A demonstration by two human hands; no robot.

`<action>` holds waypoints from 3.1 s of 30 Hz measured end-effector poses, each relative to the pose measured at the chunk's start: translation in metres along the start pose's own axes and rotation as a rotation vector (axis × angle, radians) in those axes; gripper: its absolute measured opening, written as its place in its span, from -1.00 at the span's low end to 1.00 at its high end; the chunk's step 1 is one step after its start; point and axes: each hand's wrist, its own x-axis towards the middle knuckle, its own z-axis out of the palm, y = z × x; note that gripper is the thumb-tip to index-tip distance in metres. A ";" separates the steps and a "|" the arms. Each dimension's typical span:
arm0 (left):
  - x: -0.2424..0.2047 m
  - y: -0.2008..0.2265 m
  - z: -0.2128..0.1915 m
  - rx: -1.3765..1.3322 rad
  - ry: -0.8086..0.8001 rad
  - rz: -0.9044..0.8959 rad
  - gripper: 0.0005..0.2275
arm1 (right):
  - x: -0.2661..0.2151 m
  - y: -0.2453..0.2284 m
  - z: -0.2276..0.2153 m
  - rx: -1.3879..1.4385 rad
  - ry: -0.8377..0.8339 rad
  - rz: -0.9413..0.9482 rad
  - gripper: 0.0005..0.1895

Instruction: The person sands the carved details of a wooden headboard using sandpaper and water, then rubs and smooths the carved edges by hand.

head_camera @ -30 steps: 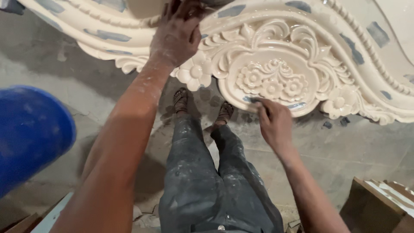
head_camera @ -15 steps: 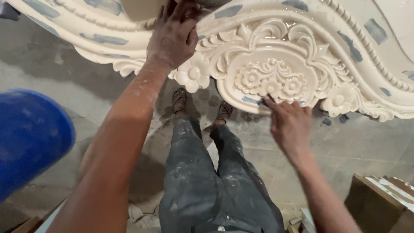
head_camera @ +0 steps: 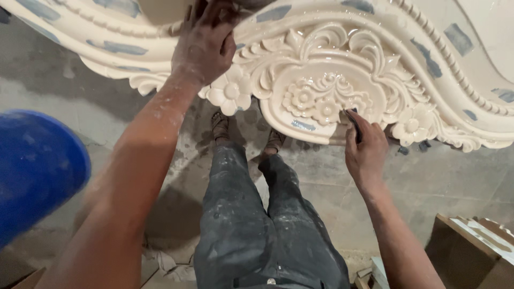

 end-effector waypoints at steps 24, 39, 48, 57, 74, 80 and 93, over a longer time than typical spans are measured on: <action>-0.001 0.001 -0.001 0.076 0.027 0.013 -0.81 | 0.011 0.007 -0.015 -0.026 -0.107 -0.112 -0.78; 0.000 0.002 -0.004 -0.004 0.041 0.030 -0.75 | 0.047 0.021 -0.027 -0.125 -0.111 -0.448 -0.77; -0.003 -0.003 0.002 0.032 0.045 0.028 -0.82 | 0.021 0.015 -0.024 -0.222 -0.035 -0.194 -0.74; -0.005 -0.001 0.002 0.012 0.041 0.015 -0.75 | 0.009 -0.013 0.006 0.027 0.217 0.142 -0.78; -0.004 -0.001 0.006 0.050 0.009 -0.047 -0.85 | 0.044 -0.012 -0.009 -0.060 -0.020 -0.243 -0.81; -0.002 0.000 0.006 -0.025 -0.034 -0.133 -0.82 | 0.061 -0.013 -0.024 -0.094 -0.024 -0.316 -0.82; -0.004 0.001 0.005 0.017 -0.031 -0.102 -0.83 | 0.058 0.010 -0.015 -0.106 0.003 -0.393 -0.79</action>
